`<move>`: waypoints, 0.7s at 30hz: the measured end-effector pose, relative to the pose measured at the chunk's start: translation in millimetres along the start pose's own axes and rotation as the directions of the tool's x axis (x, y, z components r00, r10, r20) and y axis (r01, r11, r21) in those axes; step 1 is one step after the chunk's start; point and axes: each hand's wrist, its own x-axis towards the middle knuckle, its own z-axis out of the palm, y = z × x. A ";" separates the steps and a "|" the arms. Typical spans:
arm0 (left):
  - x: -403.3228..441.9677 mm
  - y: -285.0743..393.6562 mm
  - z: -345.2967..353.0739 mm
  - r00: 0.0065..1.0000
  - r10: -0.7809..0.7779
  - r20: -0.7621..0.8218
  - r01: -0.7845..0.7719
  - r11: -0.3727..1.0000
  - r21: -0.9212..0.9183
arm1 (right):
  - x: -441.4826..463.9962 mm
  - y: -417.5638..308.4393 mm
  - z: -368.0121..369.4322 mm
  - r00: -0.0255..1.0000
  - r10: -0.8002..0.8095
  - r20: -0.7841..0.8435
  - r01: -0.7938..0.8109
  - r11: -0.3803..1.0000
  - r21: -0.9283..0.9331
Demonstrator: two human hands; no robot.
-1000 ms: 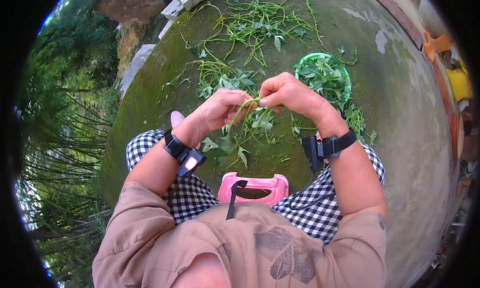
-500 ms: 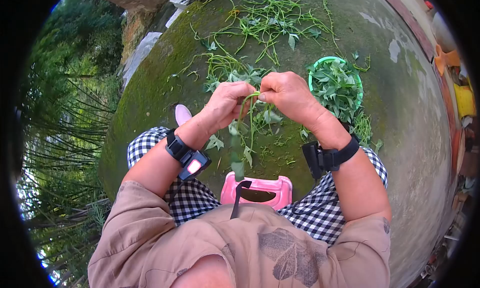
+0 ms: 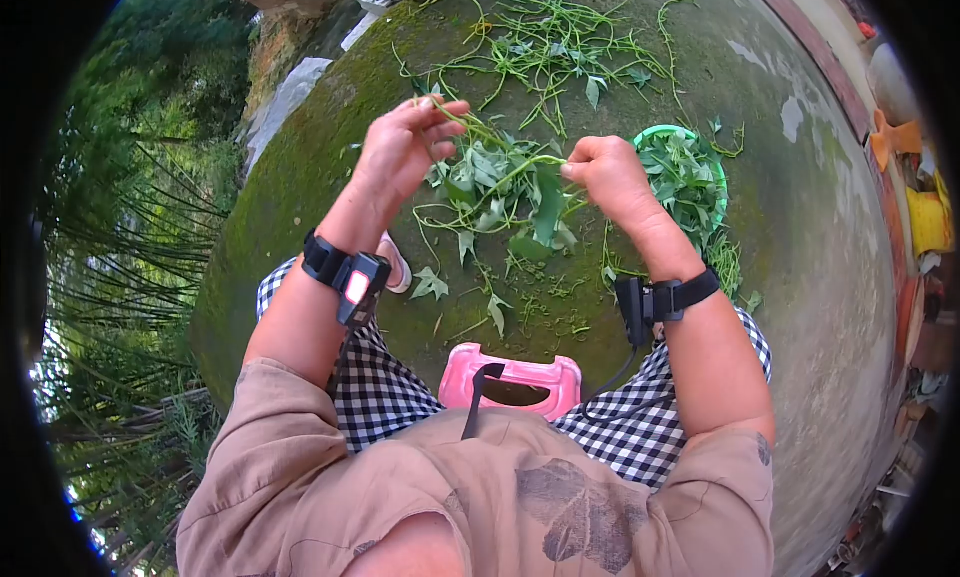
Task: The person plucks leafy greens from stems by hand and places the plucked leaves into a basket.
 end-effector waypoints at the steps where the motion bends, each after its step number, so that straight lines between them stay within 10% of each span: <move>1: 0.2 5.8 -1.4 1.000 0.018 -0.008 -0.018 0.999 -0.030 | 2.1 3.5 0.2 1.000 0.021 0.000 -0.021 1.000 0.022; 10: 17.5 60.3 -62.0 0.951 0.224 0.212 -0.139 0.925 -0.353 | 6.1 16.1 3.9 0.981 0.194 -0.010 -0.191 0.972 0.137; 13: 1.3 63.1 -36.3 0.958 0.246 -0.145 -0.261 0.961 -0.095 | 6.6 13.3 4.0 0.963 0.269 0.027 -0.268 0.937 0.224; 18: -14.9 27.4 11.3 0.991 0.134 0.003 -0.118 0.861 0.494 | 0.8 -16.3 4.2 0.926 0.352 0.135 -0.376 0.848 0.374; 21: -6.8 -54.2 19.3 0.929 0.248 0.276 -0.371 0.588 0.719 | 3.0 -21.0 11.8 0.910 0.351 0.219 -0.414 0.780 0.470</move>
